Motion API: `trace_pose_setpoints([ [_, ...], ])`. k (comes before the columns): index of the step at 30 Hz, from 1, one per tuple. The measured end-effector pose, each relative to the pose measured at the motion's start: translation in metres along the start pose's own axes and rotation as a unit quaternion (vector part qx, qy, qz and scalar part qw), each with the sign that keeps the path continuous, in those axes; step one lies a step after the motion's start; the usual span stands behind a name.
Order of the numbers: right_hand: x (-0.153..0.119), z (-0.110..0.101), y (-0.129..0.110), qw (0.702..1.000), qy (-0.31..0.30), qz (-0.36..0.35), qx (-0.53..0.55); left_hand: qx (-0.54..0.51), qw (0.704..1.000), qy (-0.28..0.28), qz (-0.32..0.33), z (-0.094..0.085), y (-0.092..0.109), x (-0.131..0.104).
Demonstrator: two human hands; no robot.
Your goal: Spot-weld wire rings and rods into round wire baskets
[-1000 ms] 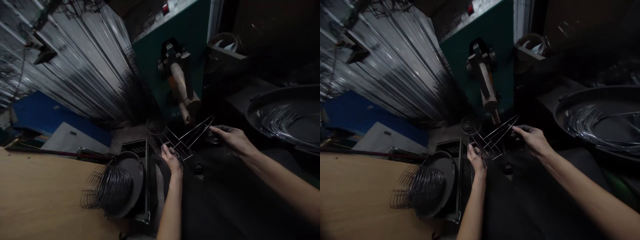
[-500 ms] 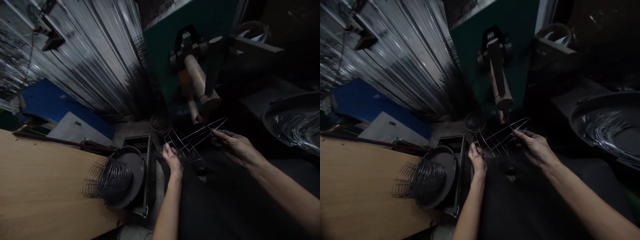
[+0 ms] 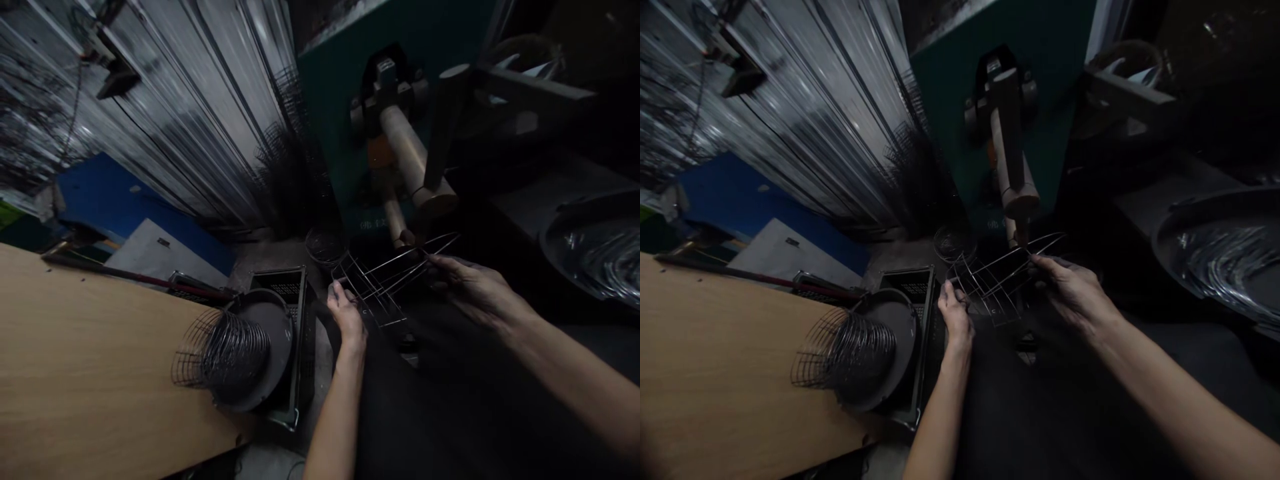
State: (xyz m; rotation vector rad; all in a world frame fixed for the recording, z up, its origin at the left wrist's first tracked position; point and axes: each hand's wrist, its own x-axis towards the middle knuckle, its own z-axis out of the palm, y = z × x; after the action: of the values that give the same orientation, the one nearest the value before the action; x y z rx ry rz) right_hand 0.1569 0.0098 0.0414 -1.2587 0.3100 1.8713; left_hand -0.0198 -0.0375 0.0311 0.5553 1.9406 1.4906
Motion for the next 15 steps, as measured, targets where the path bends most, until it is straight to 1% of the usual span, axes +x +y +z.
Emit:
trace_pose_setpoints([
  [5,-0.006,0.008,-0.006,1.0,0.022,0.01,0.013,-0.01,1.0,-0.01,-0.02,0.0,0.007,0.0],
  [7,-0.008,0.007,-0.006,1.0,0.019,0.013,0.019,-0.012,1.0,-0.007,-0.027,-0.001,0.009,-0.001],
  [9,-0.007,0.0,-0.005,1.0,0.0,0.014,0.011,-0.018,0.999,-0.004,-0.032,0.0,0.01,-0.003],
  [11,-0.005,-0.012,-0.001,1.0,-0.012,0.016,0.0,-0.022,0.999,-0.004,-0.04,0.001,0.011,-0.003],
  [15,-0.002,-0.038,0.004,1.0,0.008,0.009,-0.007,-0.033,0.999,0.003,-0.038,0.003,0.012,0.001],
])
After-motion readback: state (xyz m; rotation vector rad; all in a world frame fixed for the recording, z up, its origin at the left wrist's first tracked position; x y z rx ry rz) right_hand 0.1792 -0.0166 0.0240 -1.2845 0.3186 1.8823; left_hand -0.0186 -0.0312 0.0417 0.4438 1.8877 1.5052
